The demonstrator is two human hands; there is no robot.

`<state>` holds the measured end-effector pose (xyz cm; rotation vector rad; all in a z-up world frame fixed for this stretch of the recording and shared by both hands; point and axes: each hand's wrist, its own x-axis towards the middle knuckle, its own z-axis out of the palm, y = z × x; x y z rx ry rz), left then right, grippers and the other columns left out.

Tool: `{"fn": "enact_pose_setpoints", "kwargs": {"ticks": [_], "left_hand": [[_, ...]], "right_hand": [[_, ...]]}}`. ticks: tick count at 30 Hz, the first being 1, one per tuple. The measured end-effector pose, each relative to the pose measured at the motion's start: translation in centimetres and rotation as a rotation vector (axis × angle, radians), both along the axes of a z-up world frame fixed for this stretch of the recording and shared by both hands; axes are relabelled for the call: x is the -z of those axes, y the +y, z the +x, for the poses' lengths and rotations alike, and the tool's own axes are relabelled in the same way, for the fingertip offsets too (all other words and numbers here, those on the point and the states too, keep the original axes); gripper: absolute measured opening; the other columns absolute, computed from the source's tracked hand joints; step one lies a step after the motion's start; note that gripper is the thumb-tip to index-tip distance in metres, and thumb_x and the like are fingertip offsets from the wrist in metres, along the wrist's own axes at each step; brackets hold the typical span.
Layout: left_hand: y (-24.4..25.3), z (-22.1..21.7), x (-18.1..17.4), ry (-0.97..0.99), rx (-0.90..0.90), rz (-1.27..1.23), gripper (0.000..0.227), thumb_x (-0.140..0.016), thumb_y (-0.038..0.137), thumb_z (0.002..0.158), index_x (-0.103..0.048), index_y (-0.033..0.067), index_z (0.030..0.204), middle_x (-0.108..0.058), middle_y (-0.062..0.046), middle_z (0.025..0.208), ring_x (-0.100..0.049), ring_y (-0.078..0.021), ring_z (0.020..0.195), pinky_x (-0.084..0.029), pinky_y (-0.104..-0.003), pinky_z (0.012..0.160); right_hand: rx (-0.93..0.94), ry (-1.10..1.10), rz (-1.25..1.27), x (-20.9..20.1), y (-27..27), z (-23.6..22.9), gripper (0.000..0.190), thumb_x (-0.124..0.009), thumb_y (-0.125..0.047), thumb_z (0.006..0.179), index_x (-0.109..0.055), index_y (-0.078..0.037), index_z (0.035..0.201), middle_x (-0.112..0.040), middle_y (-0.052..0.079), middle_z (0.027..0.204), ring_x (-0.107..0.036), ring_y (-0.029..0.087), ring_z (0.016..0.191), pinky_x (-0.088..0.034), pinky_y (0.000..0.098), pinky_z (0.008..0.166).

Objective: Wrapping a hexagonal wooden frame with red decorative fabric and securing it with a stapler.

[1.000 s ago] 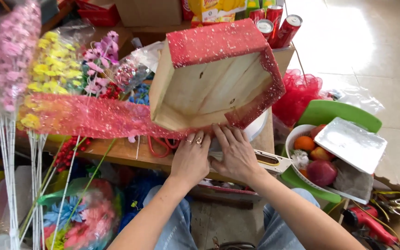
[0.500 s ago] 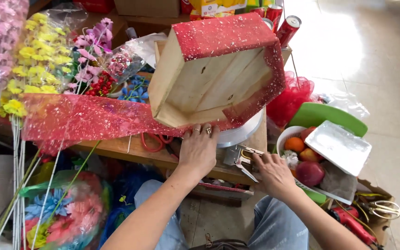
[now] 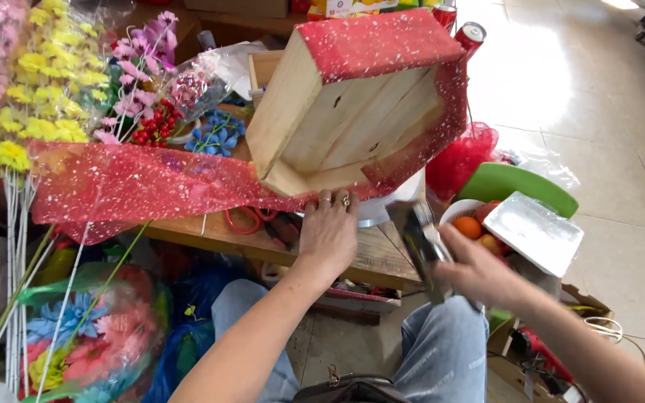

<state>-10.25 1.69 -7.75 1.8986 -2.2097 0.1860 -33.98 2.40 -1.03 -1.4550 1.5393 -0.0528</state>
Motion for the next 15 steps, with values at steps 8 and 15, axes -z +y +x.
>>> {"fn": "enact_pose_setpoints", "kwargs": {"ticks": [8, 15], "left_hand": [[-0.1, -0.4, 0.0, 0.043, -0.015, 0.034, 0.046, -0.053, 0.009, 0.09, -0.064, 0.0073, 0.134, -0.064, -0.015, 0.12, -0.055, -0.0355, 0.115, -0.046, -0.05, 0.09], [-0.8, -0.8, 1.4, 0.074, -0.015, 0.093, 0.041, -0.053, 0.009, 0.092, -0.066, 0.0067, 0.132, -0.063, -0.015, 0.123, -0.052, -0.0354, 0.117, -0.045, -0.051, 0.091]], "right_hand": [[-0.135, 0.171, -0.227, 0.0, -6.6, 1.8, 0.053, -0.073, -0.037, 0.08, -0.07, -0.015, 0.128, -0.073, 0.027, 0.108, -0.069, 0.042, 0.111, -0.052, 0.0508, 0.095], [-0.211, 0.228, -0.164, -0.8, -10.6, 3.2, 0.054, -0.079, -0.046, 0.076, -0.073, -0.009, 0.115, -0.071, 0.022, 0.101, -0.07, 0.038, 0.105, -0.056, 0.0498, 0.089]]}}
